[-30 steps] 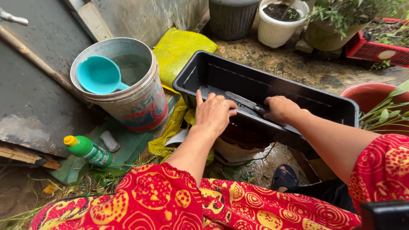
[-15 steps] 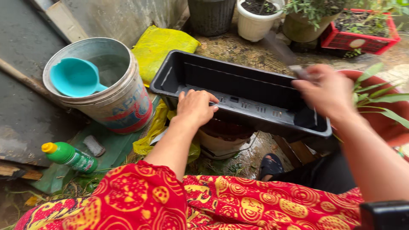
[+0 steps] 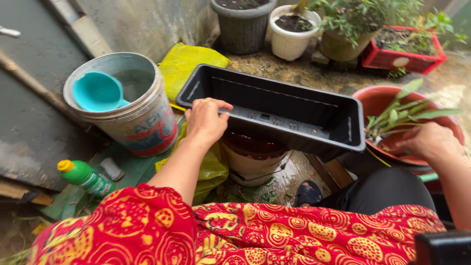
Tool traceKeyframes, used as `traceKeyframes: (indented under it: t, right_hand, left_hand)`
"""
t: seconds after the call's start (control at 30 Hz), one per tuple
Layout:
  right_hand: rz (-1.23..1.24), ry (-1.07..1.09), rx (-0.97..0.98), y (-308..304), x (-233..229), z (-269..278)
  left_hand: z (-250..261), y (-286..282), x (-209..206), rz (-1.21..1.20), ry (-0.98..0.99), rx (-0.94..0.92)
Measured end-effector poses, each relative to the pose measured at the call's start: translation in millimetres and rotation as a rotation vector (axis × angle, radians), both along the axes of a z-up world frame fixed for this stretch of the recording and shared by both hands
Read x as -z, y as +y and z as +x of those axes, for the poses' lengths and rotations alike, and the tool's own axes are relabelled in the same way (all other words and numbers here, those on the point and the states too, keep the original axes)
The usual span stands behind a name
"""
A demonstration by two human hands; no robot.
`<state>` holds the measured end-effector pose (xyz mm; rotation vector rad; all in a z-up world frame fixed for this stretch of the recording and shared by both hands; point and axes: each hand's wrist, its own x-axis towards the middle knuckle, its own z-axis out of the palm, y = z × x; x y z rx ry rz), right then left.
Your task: The person prepares a planter by pouring liquid from a bottle into a container, rinsing a black planter with water from a bucket using a scoop, adjusting the planter base with scissors, and filling it with soil from a bag using a cup.
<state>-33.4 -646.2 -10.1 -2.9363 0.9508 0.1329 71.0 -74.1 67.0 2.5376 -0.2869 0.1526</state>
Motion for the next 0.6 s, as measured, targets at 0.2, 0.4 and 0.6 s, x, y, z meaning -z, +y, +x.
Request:
traceKeyframes:
  t: [0.2, 0.4, 0.6]
  right_hand:
    - [0.275, -0.657, -0.448, 260, -111, 41]
    - [0.894, -0.457, -0.794, 486, -108, 79]
    - [1.048, -0.276, -0.771, 610, -45, 204]
  left_hand:
    - [19, 71, 54, -0.312, -0.091, -0.256]
    - [93, 202, 76, -0.667, -0.406, -0.626]
    - [179, 340, 27, -0.608, -0.298, -0.88]
